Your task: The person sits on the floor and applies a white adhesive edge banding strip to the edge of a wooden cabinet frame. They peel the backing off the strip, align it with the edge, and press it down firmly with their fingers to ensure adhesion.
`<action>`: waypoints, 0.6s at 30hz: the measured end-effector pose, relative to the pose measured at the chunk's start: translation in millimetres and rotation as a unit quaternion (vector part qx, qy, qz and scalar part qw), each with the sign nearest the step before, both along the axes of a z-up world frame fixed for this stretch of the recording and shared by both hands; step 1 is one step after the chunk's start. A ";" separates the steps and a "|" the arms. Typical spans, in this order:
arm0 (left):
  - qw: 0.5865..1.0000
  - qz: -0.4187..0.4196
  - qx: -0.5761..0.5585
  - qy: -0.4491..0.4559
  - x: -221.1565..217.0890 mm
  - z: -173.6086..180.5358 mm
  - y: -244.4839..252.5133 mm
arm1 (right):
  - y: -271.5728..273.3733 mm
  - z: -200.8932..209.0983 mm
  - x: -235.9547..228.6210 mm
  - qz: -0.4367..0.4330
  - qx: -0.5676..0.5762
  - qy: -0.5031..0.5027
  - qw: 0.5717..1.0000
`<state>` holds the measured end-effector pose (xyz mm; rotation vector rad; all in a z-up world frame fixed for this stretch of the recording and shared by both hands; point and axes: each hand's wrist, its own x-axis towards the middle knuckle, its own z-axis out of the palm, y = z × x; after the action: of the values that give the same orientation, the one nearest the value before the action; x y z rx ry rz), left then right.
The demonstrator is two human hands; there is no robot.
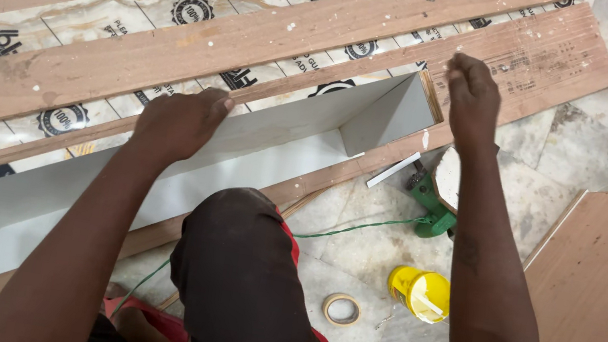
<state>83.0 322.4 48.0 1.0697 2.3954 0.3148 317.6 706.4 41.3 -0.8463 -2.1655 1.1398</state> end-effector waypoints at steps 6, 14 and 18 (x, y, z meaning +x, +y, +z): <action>0.993 -0.026 0.109 -0.041 22.1 -21.6 93.2 | -4.1 -25.1 -29.0 -0.068 -0.182 0.049 0.980; 0.975 -0.008 0.167 -0.145 44.0 -29.9 192.5 | -32.2 -17.9 -38.5 -0.129 -0.165 0.049 0.977; 0.981 0.015 0.146 -0.128 61.8 -10.7 222.7 | -44.9 -8.3 -46.6 -0.195 -0.130 -0.022 0.972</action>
<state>144.8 545.1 37.3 1.0453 2.1784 0.7863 271.0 661.5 33.1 -1.3537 -1.7942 1.2167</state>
